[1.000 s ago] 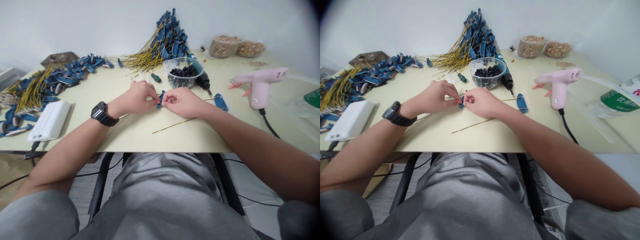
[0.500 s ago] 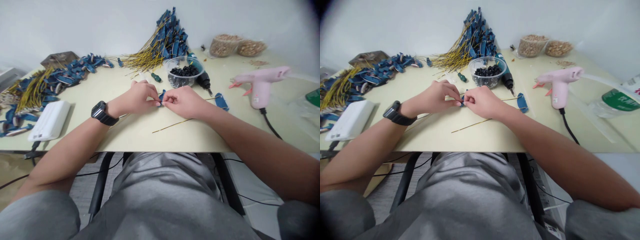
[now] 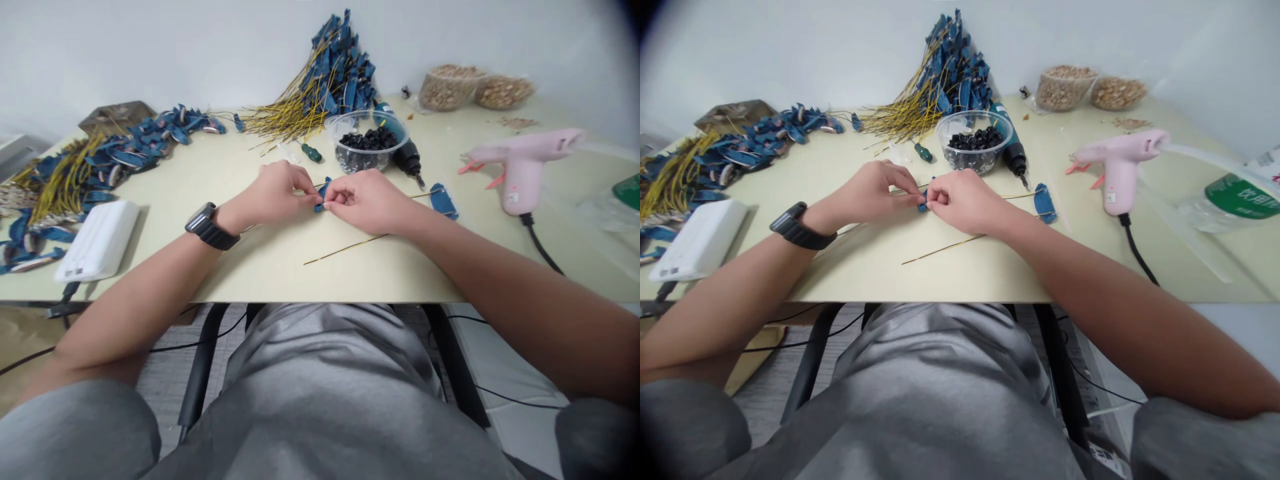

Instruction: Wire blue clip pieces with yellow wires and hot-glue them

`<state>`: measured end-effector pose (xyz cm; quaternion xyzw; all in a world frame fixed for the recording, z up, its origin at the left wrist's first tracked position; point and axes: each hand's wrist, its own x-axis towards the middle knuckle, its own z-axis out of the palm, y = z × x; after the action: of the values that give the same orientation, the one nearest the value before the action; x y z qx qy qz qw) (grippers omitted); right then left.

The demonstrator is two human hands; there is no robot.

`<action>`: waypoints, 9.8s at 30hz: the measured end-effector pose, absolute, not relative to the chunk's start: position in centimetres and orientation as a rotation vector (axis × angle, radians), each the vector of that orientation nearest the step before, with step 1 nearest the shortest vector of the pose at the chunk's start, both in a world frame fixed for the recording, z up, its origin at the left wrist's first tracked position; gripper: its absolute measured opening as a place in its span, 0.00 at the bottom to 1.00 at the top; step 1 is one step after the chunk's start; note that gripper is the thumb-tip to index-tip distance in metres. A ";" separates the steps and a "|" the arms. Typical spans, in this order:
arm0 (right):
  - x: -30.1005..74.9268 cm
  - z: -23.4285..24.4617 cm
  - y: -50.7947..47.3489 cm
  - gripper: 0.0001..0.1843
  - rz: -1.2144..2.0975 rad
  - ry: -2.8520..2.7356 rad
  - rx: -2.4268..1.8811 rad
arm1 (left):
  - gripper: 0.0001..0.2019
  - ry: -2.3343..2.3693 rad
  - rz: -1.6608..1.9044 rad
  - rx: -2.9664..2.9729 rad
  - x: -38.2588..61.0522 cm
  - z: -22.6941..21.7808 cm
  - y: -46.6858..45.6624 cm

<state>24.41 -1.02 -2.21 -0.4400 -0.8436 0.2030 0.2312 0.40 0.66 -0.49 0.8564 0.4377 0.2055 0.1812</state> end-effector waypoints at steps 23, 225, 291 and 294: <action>24.9 -1.9 -1.5 0.07 0.534 -2.262 -1.163 | 0.09 1.277 0.589 2.361 0.4 -0.4 0.9; 25.6 -0.5 0.0 0.43 1.297 -1.998 -0.581 | 0.35 0.326 0.341 1.211 -1.8 -3.7 3.6; 23.8 -2.2 -1.5 0.07 0.242 -2.007 -0.614 | 0.34 0.417 0.572 1.215 -1.8 -3.2 2.8; 23.9 -2.1 -1.6 0.07 0.271 -2.005 -0.651 | 0.36 0.437 0.577 1.233 -1.8 -3.4 2.9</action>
<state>23.91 -1.58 -2.07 -0.2676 -0.8243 0.1115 0.4863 -1.85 2.88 -3.38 0.5654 0.2003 0.2644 0.7552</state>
